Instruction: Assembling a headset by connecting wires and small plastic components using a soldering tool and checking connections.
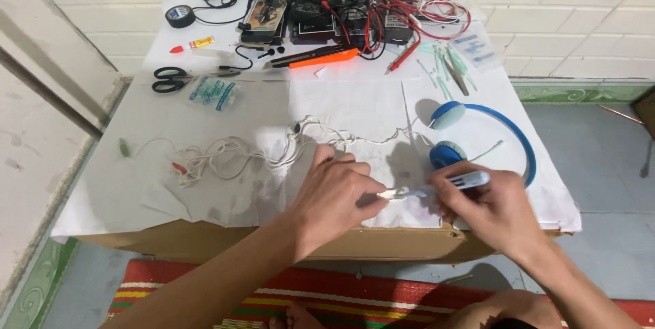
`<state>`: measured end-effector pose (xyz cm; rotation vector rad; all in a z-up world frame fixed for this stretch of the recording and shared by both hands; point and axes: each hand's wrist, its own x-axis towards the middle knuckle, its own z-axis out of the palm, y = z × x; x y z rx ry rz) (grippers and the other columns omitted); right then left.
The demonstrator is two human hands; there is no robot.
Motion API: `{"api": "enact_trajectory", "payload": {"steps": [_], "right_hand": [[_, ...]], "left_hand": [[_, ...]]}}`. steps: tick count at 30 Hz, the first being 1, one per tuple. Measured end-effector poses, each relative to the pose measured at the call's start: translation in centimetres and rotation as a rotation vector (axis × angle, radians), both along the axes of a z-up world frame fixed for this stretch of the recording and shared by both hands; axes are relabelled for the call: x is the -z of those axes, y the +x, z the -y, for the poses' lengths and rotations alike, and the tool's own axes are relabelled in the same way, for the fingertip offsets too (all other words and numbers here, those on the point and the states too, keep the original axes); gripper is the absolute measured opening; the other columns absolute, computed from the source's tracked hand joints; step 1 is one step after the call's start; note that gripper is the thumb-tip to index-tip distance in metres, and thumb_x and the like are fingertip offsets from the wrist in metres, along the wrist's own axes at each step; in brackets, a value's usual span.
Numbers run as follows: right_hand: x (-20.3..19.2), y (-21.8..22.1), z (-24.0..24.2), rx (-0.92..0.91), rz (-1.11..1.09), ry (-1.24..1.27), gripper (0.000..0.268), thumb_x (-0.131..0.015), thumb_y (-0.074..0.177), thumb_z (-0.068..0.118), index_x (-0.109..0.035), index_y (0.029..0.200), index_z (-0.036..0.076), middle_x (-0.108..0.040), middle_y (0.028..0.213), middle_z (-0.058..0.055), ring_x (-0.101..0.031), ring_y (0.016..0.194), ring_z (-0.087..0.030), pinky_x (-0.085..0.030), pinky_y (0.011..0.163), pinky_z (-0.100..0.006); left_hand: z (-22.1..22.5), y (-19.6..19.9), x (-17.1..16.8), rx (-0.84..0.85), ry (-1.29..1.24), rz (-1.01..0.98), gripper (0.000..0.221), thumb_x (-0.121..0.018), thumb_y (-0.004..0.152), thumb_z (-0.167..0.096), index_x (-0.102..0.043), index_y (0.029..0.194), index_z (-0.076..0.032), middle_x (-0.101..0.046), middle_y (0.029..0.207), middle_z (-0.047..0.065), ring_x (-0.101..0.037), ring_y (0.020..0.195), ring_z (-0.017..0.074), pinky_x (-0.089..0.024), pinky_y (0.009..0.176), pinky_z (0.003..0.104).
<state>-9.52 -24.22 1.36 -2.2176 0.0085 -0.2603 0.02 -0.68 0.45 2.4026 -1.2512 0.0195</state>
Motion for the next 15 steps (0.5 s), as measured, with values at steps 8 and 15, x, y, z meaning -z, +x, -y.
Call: {"api": "enact_trajectory", "payload": {"steps": [8, 15], "right_hand": [[1.0, -0.1, 0.4, -0.004, 0.032, -0.001, 0.019, -0.073, 0.081, 0.014, -0.079, 0.096, 0.004, -0.083, 0.061, -0.007, -0.077, 0.044, -0.013, -0.061, 0.035, -0.021], [-1.1, -2.4, 1.0, 0.256, 0.139, 0.167, 0.021, -0.071, 0.085, 0.002, -0.072, 0.103, -0.009, -0.075, 0.072, -0.022, -0.07, 0.053, -0.026, -0.06, 0.045, -0.032]], "left_hand": [[0.2, -0.3, 0.7, 0.034, 0.002, 0.126, 0.019, -0.07, 0.092, -0.031, -0.082, 0.097, -0.017, -0.068, 0.079, -0.002, -0.053, 0.079, 0.0159, -0.027, 0.095, 0.042], [-0.8, 0.0, -1.0, 0.079, -0.158, -0.029, 0.028, -0.068, 0.095, -0.028, -0.079, 0.073, -0.016, -0.056, 0.06, -0.003, -0.05, 0.061, 0.0147, -0.031, 0.087, 0.036]]}}
